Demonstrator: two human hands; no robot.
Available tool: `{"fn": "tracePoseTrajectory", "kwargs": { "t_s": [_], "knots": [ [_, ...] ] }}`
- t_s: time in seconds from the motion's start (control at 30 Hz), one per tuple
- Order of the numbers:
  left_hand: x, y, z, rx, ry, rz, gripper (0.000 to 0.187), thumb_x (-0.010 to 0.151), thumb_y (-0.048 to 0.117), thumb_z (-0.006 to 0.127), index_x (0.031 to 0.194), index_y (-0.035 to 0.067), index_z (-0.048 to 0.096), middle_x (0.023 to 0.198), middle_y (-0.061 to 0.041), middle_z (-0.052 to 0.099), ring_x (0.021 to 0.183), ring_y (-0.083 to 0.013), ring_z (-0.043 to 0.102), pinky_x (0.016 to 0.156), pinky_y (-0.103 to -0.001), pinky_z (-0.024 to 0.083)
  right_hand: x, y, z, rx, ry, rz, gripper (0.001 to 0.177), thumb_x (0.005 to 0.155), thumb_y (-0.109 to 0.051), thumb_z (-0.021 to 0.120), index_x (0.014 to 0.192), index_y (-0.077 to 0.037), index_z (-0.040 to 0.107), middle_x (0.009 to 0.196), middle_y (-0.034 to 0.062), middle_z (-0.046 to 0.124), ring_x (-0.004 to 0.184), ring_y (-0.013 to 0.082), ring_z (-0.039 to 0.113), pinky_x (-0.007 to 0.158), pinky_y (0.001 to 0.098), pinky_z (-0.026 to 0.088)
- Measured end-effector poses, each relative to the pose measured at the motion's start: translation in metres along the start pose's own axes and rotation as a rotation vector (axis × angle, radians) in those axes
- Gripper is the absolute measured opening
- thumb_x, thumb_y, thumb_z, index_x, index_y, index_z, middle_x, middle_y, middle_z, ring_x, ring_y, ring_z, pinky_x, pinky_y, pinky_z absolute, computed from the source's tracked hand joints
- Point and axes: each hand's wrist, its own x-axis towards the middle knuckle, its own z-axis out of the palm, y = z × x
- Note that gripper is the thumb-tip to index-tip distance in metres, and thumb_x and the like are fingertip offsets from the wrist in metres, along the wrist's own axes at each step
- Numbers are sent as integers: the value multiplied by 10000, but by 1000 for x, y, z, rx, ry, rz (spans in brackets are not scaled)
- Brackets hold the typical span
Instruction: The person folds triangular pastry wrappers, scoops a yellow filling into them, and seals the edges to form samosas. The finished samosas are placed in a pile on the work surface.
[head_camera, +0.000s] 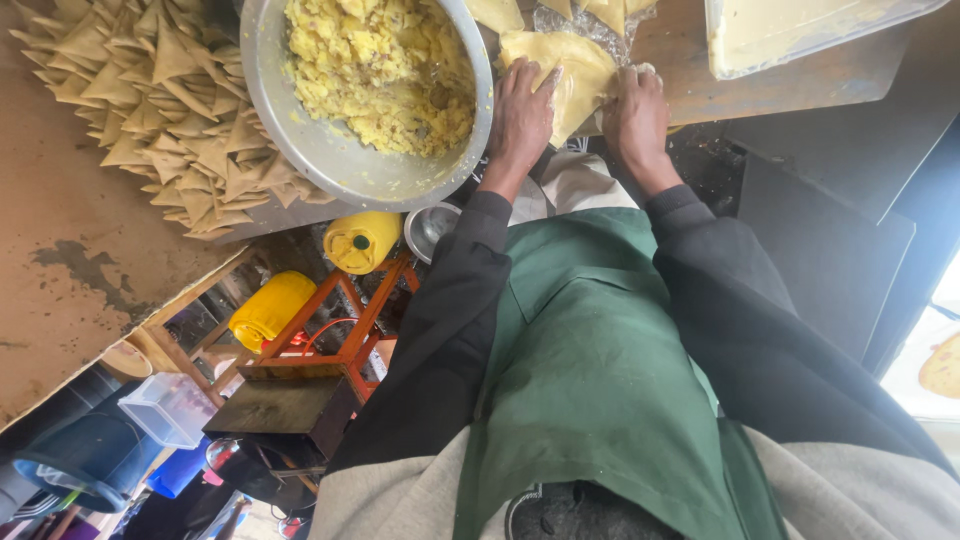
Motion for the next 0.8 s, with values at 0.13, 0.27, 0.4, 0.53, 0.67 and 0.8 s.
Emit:
{"fn": "tracePoseTrajectory", "kwargs": {
  "t_s": [0.13, 0.27, 0.4, 0.53, 0.67, 0.8],
  "knots": [
    [6, 0, 4, 62, 33, 12, 457, 859, 108, 705, 1315, 87, 684, 1240, -142, 596, 1285, -344, 490, 1106, -462, 399, -9, 1, 3, 101, -9, 113, 153, 861, 7, 698, 998, -38, 648, 953, 169, 646, 927, 371, 625, 781, 495, 528],
    [16, 4, 0, 33, 49, -33, 325, 909, 150, 697, 1229, 106, 733, 1115, -101, 603, 1186, -302, 536, 1029, -451, 444, -3, -6, 4, 386, -18, 220, 152, 886, 2, 734, 1002, -32, 642, 956, 154, 659, 883, 318, 638, 765, 464, 535],
    [37, 7, 3, 5, 43, -168, 218, 937, 304, 737, 935, 91, 778, 985, -92, 648, 1020, -287, 561, 922, -448, 456, -11, -23, 12, 522, -135, 199, 235, 917, 43, 638, 1130, -37, 695, 1036, 162, 695, 868, 310, 643, 783, 449, 544],
    [59, -1, 16, -48, 144, -249, 166, 737, 278, 818, 742, 118, 772, 873, -64, 680, 916, -290, 567, 807, -455, 453, -28, -44, 17, 298, -189, -1, 471, 924, 58, 574, 1387, 4, 643, 1031, 241, 627, 977, 412, 596, 851, 496, 521],
    [62, -14, 35, -144, 126, -298, 103, 713, 117, 823, 713, 155, 727, 847, 21, 687, 922, -243, 583, 845, -418, 481, -39, -57, 5, 28, -252, -115, 584, 834, 22, 568, 1414, -3, 630, 1058, 237, 620, 1026, 432, 583, 869, 514, 499],
    [52, -24, 46, -296, 117, -331, 93, 795, 82, 803, 825, 139, 736, 884, 19, 698, 960, -233, 593, 863, -378, 504, -41, -63, -16, 109, -334, 7, 381, 919, -57, 632, 1297, -92, 666, 1072, 225, 614, 1055, 420, 584, 893, 515, 492]
  ]
}}
